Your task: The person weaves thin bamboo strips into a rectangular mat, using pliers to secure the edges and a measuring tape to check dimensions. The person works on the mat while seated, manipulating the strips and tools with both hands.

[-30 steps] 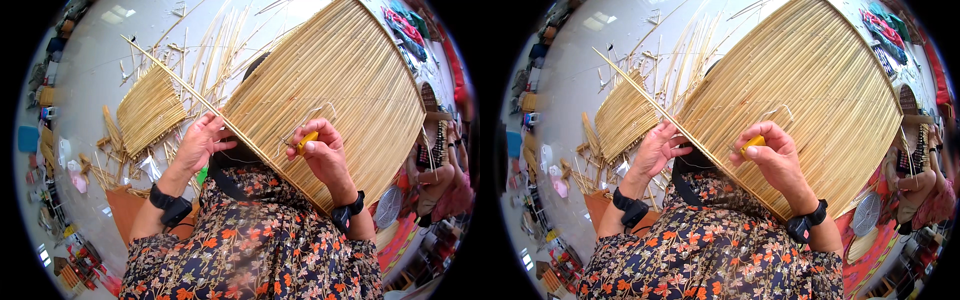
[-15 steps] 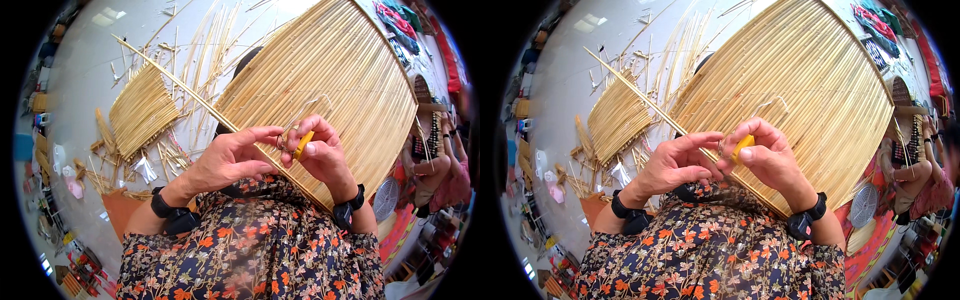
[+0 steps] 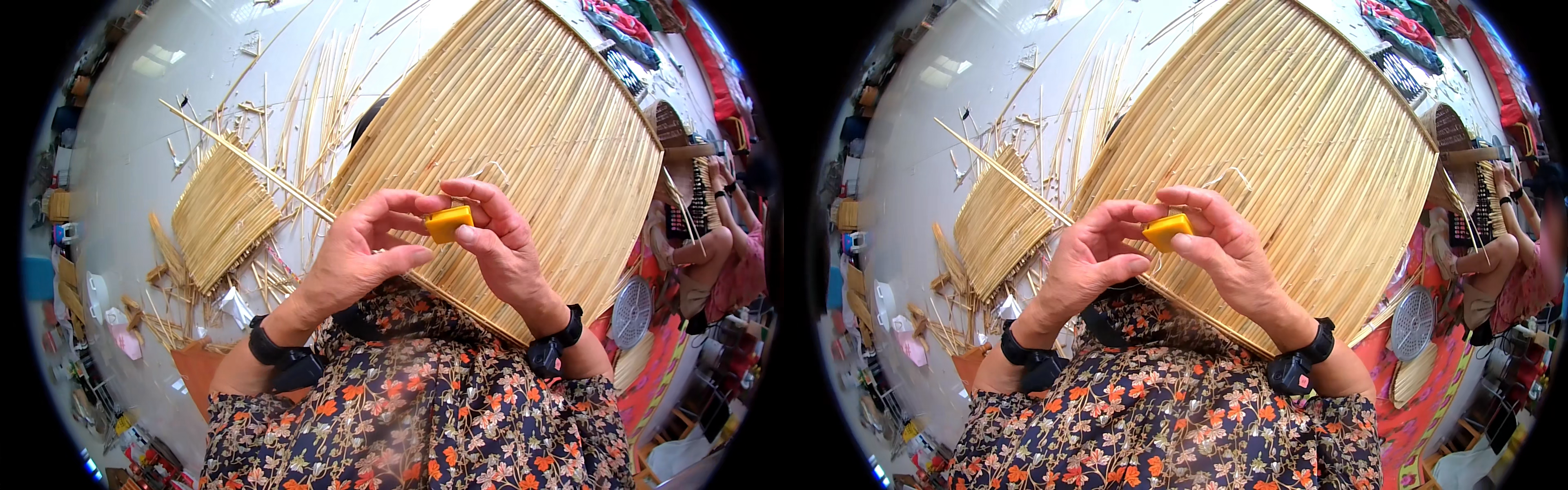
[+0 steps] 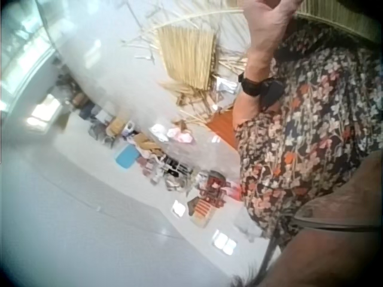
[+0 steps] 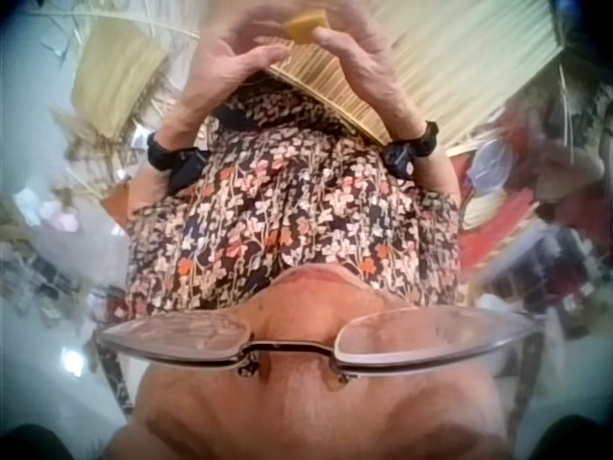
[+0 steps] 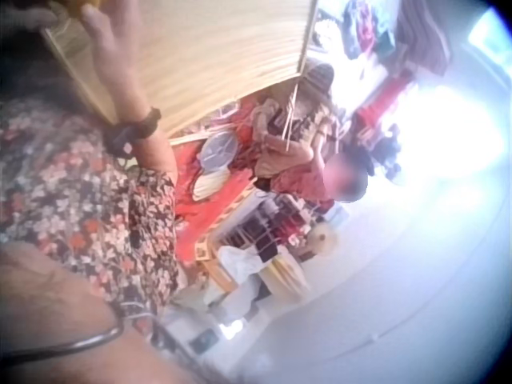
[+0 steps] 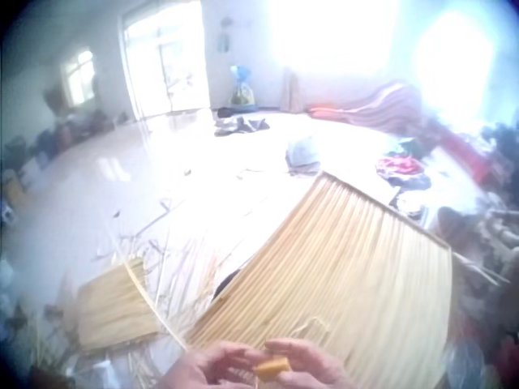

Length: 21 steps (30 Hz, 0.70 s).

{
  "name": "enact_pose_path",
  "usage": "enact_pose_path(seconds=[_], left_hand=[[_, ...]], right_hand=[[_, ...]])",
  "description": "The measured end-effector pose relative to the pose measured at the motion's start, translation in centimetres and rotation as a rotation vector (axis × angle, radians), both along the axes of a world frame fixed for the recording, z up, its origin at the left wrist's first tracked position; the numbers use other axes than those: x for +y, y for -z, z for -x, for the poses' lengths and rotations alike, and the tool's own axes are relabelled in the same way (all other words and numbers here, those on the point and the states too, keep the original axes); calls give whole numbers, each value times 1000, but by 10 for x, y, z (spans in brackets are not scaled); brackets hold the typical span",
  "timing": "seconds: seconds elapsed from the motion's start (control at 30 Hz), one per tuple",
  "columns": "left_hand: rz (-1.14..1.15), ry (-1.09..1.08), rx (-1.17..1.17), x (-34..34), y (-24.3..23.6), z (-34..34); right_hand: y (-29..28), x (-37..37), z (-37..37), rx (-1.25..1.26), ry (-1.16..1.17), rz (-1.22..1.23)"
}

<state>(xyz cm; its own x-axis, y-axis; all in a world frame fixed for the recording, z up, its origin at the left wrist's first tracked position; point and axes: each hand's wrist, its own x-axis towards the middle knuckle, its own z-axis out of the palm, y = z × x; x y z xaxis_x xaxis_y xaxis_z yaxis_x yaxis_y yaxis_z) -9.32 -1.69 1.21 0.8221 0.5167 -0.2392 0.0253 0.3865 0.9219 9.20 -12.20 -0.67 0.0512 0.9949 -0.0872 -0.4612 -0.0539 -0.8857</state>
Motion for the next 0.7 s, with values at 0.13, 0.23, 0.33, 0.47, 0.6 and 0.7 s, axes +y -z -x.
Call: enact_pose_path(seconds=[0.13,0.23,0.33,0.47,0.6,0.7], left_hand=[[66,-42,-36,-3,10,-9],[192,-97,-59,-2,15,-10],[434,-121,-107,-2,13,-6],[501,-136,-105,-3,17,-5],[519,-120,-52,-4,14,-6],[497,-111,-59,-7,14,-8]], right_hand=[[-7,0,-1,-101,-22,-53],[-7,1,-1,8,-17,-73],[-2,4,-8,68,42,-58],[-1,2,-8,-109,100,-90],[-2,3,-11,-416,56,-190],[3,4,-6,-419,121,-213]])
